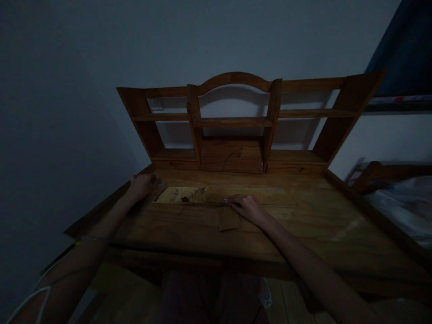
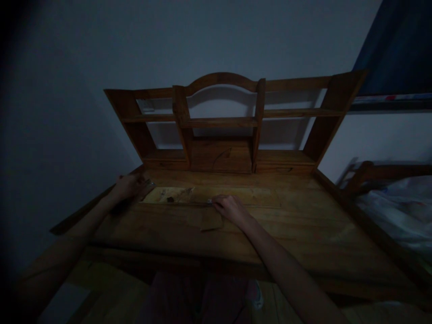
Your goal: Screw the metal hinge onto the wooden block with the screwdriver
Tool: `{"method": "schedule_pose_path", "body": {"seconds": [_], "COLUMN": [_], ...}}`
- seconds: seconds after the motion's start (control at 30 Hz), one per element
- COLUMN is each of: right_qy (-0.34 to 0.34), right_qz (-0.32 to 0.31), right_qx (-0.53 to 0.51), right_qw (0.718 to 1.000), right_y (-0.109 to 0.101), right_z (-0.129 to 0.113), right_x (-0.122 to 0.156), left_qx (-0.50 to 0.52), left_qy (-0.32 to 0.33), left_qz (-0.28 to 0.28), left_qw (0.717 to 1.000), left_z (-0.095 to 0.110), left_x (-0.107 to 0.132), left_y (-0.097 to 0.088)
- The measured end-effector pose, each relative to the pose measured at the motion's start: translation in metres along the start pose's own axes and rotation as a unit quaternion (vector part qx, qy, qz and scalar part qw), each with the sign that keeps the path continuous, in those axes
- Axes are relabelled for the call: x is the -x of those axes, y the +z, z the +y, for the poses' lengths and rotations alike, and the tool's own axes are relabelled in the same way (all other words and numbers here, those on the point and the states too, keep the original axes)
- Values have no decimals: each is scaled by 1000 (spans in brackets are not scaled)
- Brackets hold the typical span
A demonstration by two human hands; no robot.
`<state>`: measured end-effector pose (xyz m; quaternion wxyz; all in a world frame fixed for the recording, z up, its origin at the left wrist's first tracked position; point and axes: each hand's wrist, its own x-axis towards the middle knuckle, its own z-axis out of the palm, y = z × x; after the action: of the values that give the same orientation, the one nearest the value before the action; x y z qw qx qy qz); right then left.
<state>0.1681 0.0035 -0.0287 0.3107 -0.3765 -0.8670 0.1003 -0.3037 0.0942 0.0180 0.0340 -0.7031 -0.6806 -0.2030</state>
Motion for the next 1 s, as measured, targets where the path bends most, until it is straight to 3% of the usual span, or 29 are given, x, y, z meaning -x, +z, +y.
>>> {"method": "schedule_pose_path", "body": {"seconds": [0.1, 0.17, 0.3, 0.4, 0.5, 0.67, 1.0], "right_qy": [-1, 1, 12, 11, 14, 20, 8], "right_qz": [-3, -6, -6, -9, -1, -9, 2], "right_qx": [-13, -24, -58, -80, -87, -98, -96], "right_qw": [1000, 1000, 998, 997, 996, 995, 995], "right_y": [0, -1, -5, -6, -4, -5, -4], "right_z": [2, 2, 1, -1, -1, 0, 1], "right_x": [0, 0, -1, 0, 1, 1, 1], "left_qx": [14, 108, 308, 381, 412, 455, 475], "left_qy": [29, 112, 226, 263, 279, 235, 220], "left_qz": [6, -8, -57, -89, -133, -224, -237], "left_qw": [999, 988, 922, 882, 857, 829, 818], "left_z": [34, 76, 170, 214, 223, 215, 227], "left_x": [-7, -5, 9, 17, 18, 26, 42], "left_y": [-10, -6, 27, 55, 72, 83, 87]}}
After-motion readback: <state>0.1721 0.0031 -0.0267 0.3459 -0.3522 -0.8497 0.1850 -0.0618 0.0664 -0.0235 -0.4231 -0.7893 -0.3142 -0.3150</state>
